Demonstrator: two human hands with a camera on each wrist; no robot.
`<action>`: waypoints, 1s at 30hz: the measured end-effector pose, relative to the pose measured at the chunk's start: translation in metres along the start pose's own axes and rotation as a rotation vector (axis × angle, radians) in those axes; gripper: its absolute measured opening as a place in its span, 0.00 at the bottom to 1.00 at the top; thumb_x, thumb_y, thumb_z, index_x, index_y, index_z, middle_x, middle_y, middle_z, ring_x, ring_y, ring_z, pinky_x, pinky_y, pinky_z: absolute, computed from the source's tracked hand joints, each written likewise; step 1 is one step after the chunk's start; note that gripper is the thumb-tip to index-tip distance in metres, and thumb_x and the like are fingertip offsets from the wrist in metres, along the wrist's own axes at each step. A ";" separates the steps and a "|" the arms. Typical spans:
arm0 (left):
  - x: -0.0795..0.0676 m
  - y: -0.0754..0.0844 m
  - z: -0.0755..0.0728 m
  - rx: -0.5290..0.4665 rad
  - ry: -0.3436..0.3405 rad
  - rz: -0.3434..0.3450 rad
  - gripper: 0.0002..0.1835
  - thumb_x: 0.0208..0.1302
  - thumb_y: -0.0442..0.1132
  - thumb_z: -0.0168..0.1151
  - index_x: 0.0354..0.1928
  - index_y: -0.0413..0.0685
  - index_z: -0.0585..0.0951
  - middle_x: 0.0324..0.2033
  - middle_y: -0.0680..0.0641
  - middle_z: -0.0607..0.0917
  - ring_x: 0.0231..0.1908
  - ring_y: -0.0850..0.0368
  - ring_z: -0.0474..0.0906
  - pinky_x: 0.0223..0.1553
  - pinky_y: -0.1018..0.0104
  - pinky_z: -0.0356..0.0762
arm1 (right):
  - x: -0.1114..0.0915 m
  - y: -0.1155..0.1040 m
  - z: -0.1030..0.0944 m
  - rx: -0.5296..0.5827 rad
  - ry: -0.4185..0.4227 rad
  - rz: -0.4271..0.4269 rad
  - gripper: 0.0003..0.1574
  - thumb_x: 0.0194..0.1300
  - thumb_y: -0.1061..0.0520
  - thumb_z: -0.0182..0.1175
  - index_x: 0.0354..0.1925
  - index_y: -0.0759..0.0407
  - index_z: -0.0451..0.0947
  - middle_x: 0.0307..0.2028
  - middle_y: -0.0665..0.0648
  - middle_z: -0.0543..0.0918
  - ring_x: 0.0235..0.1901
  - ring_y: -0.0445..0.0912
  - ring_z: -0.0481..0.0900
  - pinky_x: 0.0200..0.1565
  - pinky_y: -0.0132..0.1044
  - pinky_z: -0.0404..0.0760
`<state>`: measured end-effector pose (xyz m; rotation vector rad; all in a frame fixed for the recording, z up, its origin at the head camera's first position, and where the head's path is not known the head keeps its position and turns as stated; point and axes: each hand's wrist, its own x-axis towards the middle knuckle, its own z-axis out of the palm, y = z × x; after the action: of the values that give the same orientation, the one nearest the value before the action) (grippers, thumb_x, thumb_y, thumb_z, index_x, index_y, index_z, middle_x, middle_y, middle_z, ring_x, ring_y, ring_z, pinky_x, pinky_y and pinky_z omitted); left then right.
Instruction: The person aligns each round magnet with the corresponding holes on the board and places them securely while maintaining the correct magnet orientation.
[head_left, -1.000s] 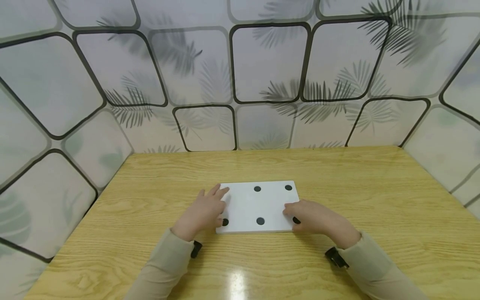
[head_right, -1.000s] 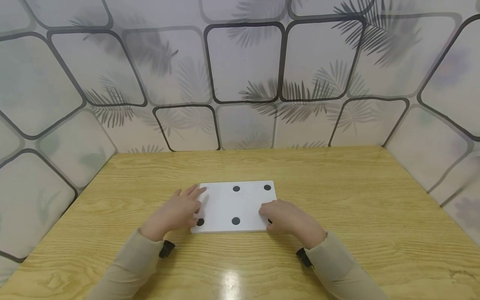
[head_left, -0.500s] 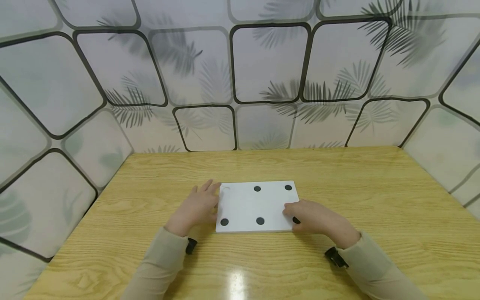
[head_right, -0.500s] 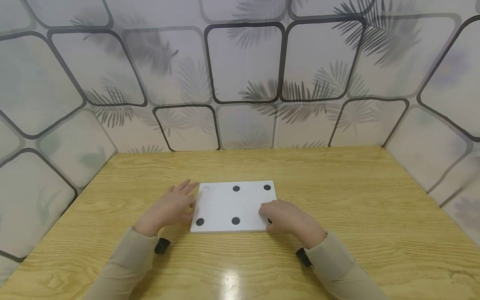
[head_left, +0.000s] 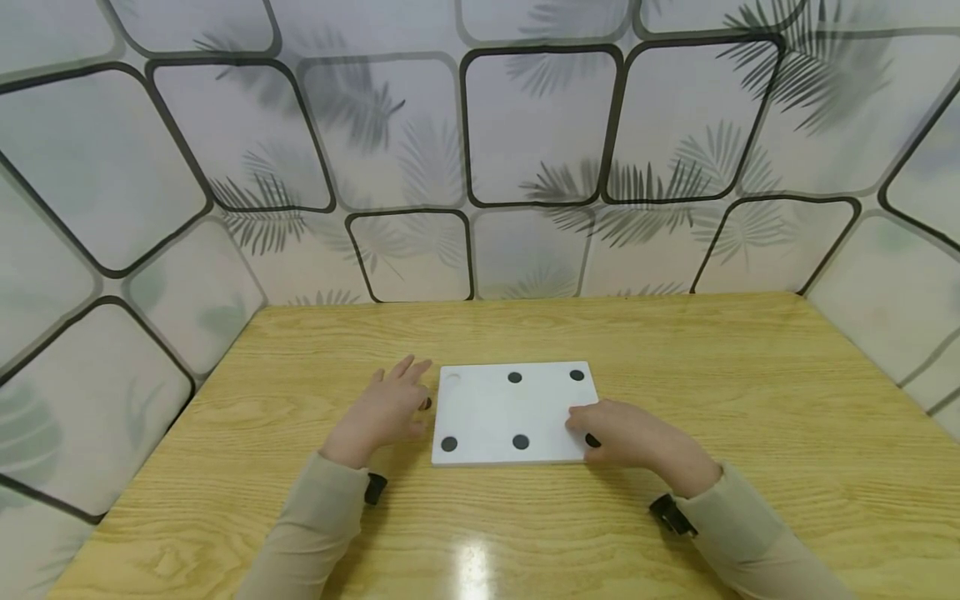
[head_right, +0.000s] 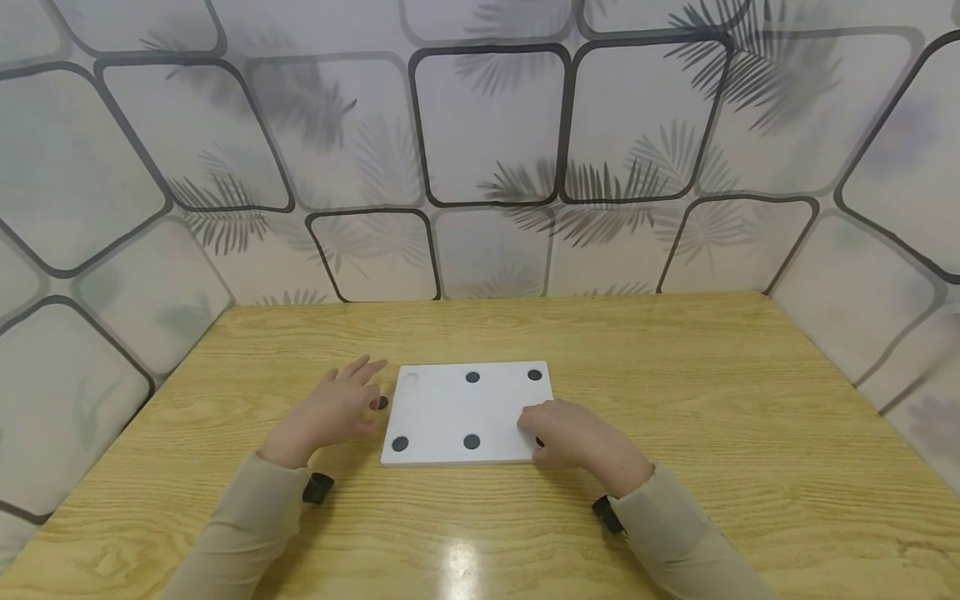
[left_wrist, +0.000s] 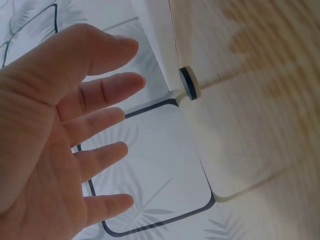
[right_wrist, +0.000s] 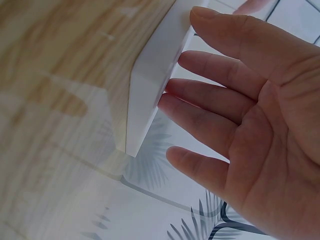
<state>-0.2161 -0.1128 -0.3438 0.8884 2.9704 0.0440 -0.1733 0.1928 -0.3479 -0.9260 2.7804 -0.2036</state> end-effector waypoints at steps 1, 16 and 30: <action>0.000 0.000 0.000 -0.002 0.000 0.000 0.07 0.48 0.40 0.66 0.22 0.50 0.76 0.62 0.40 0.60 0.62 0.39 0.48 0.52 0.35 0.53 | 0.000 0.000 0.000 -0.003 0.002 -0.003 0.21 0.49 0.60 0.66 0.43 0.65 0.75 0.47 0.62 0.76 0.45 0.55 0.74 0.46 0.46 0.71; -0.003 -0.003 0.000 -0.005 0.033 0.004 0.05 0.47 0.38 0.64 0.22 0.50 0.76 0.61 0.39 0.60 0.62 0.38 0.49 0.52 0.35 0.53 | 0.000 -0.002 -0.001 -0.002 -0.006 -0.001 0.22 0.50 0.60 0.65 0.45 0.66 0.75 0.49 0.64 0.74 0.48 0.57 0.72 0.49 0.48 0.69; 0.007 -0.009 -0.002 -0.006 0.015 -0.001 0.09 0.46 0.37 0.63 0.18 0.50 0.71 0.61 0.38 0.61 0.61 0.37 0.50 0.51 0.33 0.52 | 0.000 -0.001 -0.001 0.019 -0.022 0.021 0.22 0.51 0.60 0.64 0.45 0.65 0.75 0.50 0.64 0.74 0.49 0.56 0.72 0.50 0.47 0.68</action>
<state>-0.2272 -0.1163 -0.3426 0.8893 2.9828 0.0593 -0.1731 0.1920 -0.3463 -0.8888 2.7622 -0.2156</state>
